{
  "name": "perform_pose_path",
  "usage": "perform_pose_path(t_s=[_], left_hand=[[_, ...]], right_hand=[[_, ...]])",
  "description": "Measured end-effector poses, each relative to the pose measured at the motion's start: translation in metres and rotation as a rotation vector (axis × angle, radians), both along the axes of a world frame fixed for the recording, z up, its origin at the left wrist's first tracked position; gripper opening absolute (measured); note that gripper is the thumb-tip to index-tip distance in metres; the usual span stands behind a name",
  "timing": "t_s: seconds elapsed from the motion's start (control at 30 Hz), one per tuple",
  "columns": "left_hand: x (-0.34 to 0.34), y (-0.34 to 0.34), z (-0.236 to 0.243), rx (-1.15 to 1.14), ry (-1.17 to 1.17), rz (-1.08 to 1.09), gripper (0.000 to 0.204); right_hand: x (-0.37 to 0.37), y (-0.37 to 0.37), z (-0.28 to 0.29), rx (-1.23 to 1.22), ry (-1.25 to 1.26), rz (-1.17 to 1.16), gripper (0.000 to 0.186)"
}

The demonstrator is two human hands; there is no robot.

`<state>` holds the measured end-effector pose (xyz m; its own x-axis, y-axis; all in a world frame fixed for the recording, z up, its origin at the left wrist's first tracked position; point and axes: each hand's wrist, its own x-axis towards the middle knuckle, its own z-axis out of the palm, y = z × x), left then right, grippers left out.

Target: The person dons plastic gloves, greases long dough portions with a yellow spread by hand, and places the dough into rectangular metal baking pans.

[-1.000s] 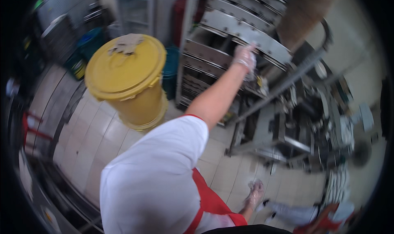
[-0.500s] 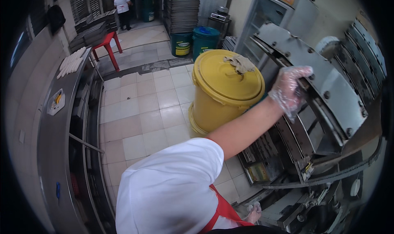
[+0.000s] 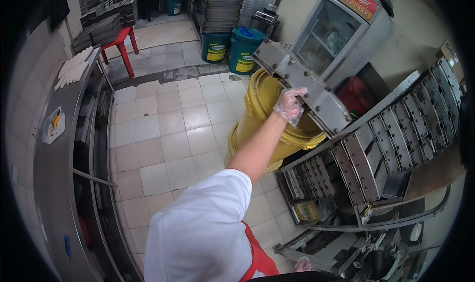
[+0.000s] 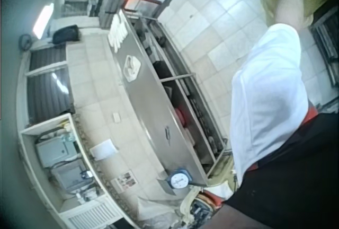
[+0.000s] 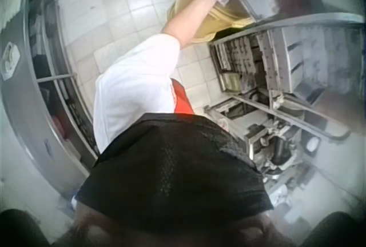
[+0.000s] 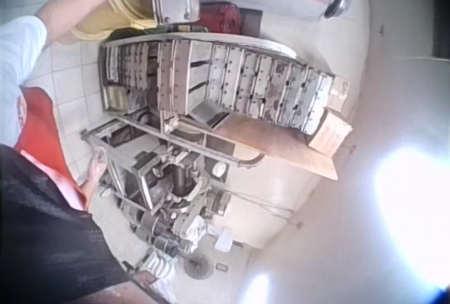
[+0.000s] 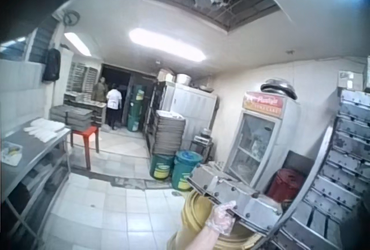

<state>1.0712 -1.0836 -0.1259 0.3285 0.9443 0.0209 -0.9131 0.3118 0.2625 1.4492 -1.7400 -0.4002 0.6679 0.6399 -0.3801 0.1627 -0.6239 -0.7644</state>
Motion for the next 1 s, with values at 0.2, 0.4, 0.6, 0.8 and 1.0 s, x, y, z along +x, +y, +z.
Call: perform_pose_path(t_s=[0.2, 0.4, 0.6, 0.8, 1.0], left_hand=[[-0.088, -0.004, -0.057, 0.013, 0.636, 0.108, 0.053], [-0.104, -0.111, -0.053, 0.190, 1.370, 1.185, 0.065], [-0.048, -0.226, -0.074, 0.617, 0.930, 0.680, 0.055], [0.122, -0.232, -0.084, 0.636, 0.680, -0.119, 0.053], [0.311, -0.140, -0.126, -0.220, 0.384, -0.449, 0.038]], right_hand=[[-0.069, 0.061, -0.025, 0.013, -0.039, 0.090, 0.033], [-0.096, 0.071, -0.031, 0.170, -0.205, 0.183, 0.033], [-0.085, 0.237, 0.039, 0.161, -0.271, 0.170, 0.051], [-0.046, 0.341, 0.091, 0.788, 0.492, -0.216, 0.049], [-0.003, 0.404, 0.064, 0.920, 0.942, -0.392, 0.048]])
